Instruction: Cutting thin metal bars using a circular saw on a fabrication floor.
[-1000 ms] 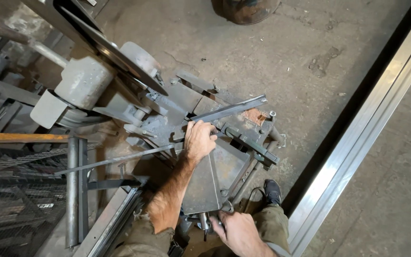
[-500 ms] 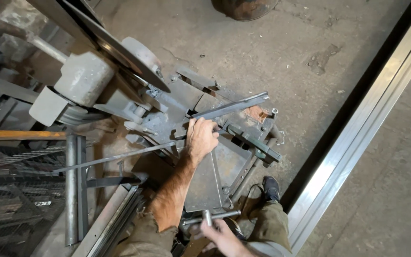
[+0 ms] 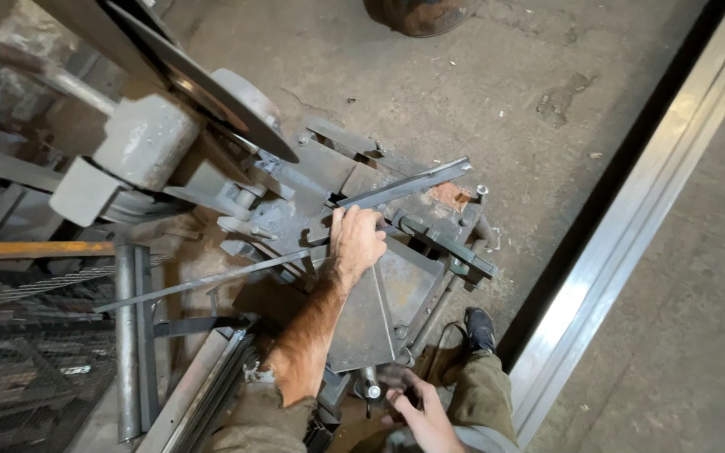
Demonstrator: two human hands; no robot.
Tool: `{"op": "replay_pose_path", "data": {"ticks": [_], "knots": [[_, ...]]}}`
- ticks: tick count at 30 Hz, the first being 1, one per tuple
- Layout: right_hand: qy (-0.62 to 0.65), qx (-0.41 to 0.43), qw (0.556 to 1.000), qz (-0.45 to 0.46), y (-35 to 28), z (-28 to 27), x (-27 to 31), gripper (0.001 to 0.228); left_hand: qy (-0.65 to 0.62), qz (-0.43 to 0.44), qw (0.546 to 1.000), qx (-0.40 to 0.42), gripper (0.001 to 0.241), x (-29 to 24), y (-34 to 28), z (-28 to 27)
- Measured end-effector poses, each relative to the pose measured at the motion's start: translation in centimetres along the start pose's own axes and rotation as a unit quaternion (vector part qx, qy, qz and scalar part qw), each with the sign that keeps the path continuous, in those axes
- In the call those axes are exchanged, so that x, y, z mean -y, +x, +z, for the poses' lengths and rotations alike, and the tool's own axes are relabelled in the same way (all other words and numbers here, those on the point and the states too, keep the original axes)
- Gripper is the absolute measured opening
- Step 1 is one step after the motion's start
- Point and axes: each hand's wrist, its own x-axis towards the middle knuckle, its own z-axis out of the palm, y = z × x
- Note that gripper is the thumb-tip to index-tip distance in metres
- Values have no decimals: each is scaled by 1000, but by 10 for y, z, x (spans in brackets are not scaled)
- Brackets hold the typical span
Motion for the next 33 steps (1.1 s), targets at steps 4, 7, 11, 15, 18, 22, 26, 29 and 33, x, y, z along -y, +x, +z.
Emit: {"op": "replay_pose_path", "data": {"ticks": [4, 7, 11, 15, 18, 22, 26, 29, 33], "knots": [[-79, 4, 989, -124, -8, 9, 16, 42, -21, 7, 1000, -15, 12, 2, 0, 3], [-178, -24, 972, -150, -6, 20, 29, 45, -5, 10, 1000, -21, 13, 5, -1, 4], [-227, -26, 951, -210, 17, 6, -12, 52, -4, 10, 1000, -6, 11, 1, 1, 1], [-103, 74, 985, -117, 26, 14, -26, 77, -8, -11, 1000, 21, 12, -4, 0, -6], [158, 191, 963, 108, 12, 33, 13, 90, -9, -9, 1000, 15, 14, -5, 0, -7], [328, 276, 877, 216, 19, 20, 7, 90, 1, -6, 1000, 20, 16, -4, 2, -6], [100, 98, 971, 196, 0, 21, 42, 67, -3, 0, 1000, 6, 13, 1, -1, -1], [-112, -70, 990, 49, -3, 5, 29, 59, -18, 49, 997, -56, 16, 16, -2, 17], [-319, -158, 915, -191, -16, 2, 48, 61, 2, 30, 999, -32, 12, 6, -2, 7]]}}
